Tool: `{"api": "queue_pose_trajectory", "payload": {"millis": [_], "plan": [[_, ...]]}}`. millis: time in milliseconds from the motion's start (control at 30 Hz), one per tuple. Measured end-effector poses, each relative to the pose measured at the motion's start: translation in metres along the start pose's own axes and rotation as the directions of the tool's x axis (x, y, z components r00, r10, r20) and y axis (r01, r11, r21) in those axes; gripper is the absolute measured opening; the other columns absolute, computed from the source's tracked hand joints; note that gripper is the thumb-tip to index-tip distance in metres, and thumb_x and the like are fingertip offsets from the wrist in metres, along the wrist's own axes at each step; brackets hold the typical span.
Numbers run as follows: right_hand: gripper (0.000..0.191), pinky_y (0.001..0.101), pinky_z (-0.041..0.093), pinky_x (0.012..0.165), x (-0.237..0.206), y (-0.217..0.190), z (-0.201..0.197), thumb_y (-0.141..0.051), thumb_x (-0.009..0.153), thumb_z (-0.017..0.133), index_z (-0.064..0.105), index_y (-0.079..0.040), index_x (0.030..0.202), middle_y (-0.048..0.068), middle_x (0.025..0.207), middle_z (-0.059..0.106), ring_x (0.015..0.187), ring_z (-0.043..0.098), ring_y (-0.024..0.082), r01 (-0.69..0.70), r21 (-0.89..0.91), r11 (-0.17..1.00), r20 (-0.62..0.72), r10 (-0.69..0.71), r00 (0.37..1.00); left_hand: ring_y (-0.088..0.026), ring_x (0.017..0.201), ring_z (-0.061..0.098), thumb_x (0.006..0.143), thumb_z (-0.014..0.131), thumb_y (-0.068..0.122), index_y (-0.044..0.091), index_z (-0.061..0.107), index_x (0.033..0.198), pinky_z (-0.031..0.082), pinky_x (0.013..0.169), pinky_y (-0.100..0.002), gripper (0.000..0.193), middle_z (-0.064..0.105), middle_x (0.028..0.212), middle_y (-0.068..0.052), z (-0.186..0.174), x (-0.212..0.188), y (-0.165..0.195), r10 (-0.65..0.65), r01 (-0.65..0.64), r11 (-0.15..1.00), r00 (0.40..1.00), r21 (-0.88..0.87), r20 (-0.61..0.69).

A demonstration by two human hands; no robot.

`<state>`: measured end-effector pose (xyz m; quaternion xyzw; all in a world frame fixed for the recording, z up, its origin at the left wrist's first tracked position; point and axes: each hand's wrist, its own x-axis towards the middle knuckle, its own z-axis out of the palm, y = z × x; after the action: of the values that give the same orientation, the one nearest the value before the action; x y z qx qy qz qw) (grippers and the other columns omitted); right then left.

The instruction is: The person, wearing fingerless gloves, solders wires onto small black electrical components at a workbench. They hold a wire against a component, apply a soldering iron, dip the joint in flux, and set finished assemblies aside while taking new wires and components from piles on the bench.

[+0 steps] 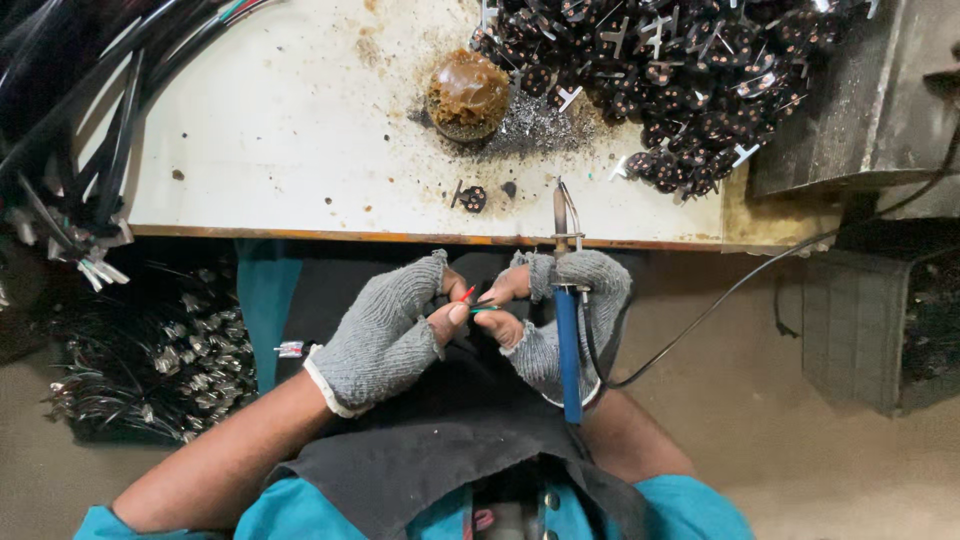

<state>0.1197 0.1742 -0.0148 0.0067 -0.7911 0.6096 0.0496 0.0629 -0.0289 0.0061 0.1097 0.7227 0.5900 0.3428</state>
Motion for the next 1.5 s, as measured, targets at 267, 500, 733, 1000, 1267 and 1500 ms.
{"api": "queue_pose_trajectory", "payload": {"millis": [267,500,733,1000,1267,1500], "plan": [[0.018,0.03,0.058,0.084,0.006,-0.005,-0.005,-0.016,0.091,0.082,0.07,-0.005,0.096,0.005,0.091,0.072,0.087,0.071,0.017,-0.044,0.02,0.999,0.034,0.043,0.999,-0.026,0.073,0.069,0.088,0.075,0.026,0.005,0.065,0.096,0.053,0.065,-0.036,0.024,0.066,0.082,-0.01,0.0,0.003,-0.005,0.179,-0.158,0.968,0.979,0.196,-0.096],[0.016,0.0311,0.055,0.088,0.004,0.002,-0.005,-0.018,0.094,0.077,0.07,-0.004,0.099,0.006,0.094,0.072,0.091,0.069,0.017,-0.192,0.1,0.976,0.09,0.184,0.979,-0.032,0.072,0.067,0.079,0.083,0.024,0.006,0.07,0.09,0.052,0.064,-0.039,0.025,0.063,0.078,-0.012,0.003,0.007,-0.005,0.243,-0.18,0.934,0.954,0.307,-0.178],[0.013,0.0296,0.054,0.083,0.005,0.007,-0.001,-0.018,0.098,0.074,0.071,-0.005,0.101,0.006,0.095,0.073,0.088,0.067,0.017,-0.159,0.053,0.986,0.039,0.157,0.987,-0.03,0.069,0.066,0.083,0.081,0.026,0.005,0.067,0.09,0.052,0.063,-0.039,0.026,0.064,0.078,-0.012,0.002,0.011,-0.006,0.204,-0.147,0.962,0.948,0.231,-0.246],[0.029,0.029,0.055,0.074,0.037,-0.009,-0.001,-0.015,0.092,0.077,0.052,-0.008,0.104,0.005,0.09,0.072,0.082,0.069,0.016,-0.017,0.075,0.997,-0.059,0.022,0.998,-0.032,0.073,0.064,0.082,0.081,0.019,0.009,0.066,0.088,0.049,0.063,-0.04,0.019,0.061,0.079,-0.011,-0.015,0.028,0.014,0.462,-0.311,0.834,0.846,0.456,-0.268],[0.023,0.034,0.055,0.078,0.084,0.007,0.004,-0.005,0.089,0.085,0.063,-0.006,0.096,0.008,0.091,0.074,0.082,0.071,0.022,0.157,-0.378,0.912,-0.123,-0.217,0.968,-0.016,0.063,0.064,0.089,0.079,0.019,0.006,0.068,0.086,0.052,0.063,-0.031,0.016,0.064,0.071,-0.005,-0.073,0.097,0.028,0.257,-0.112,0.946,0.832,0.305,-0.492],[0.024,0.0363,0.055,0.076,0.08,0.018,0.001,-0.007,0.081,0.089,0.071,-0.009,0.097,0.008,0.091,0.075,0.08,0.07,0.026,0.15,-0.444,0.883,-0.046,-0.19,0.981,-0.017,0.063,0.065,0.087,0.08,0.021,0.006,0.07,0.086,0.051,0.062,-0.032,0.019,0.065,0.071,-0.007,-0.073,0.109,0.021,0.255,-0.071,0.919,0.857,0.388,-0.448]]}}
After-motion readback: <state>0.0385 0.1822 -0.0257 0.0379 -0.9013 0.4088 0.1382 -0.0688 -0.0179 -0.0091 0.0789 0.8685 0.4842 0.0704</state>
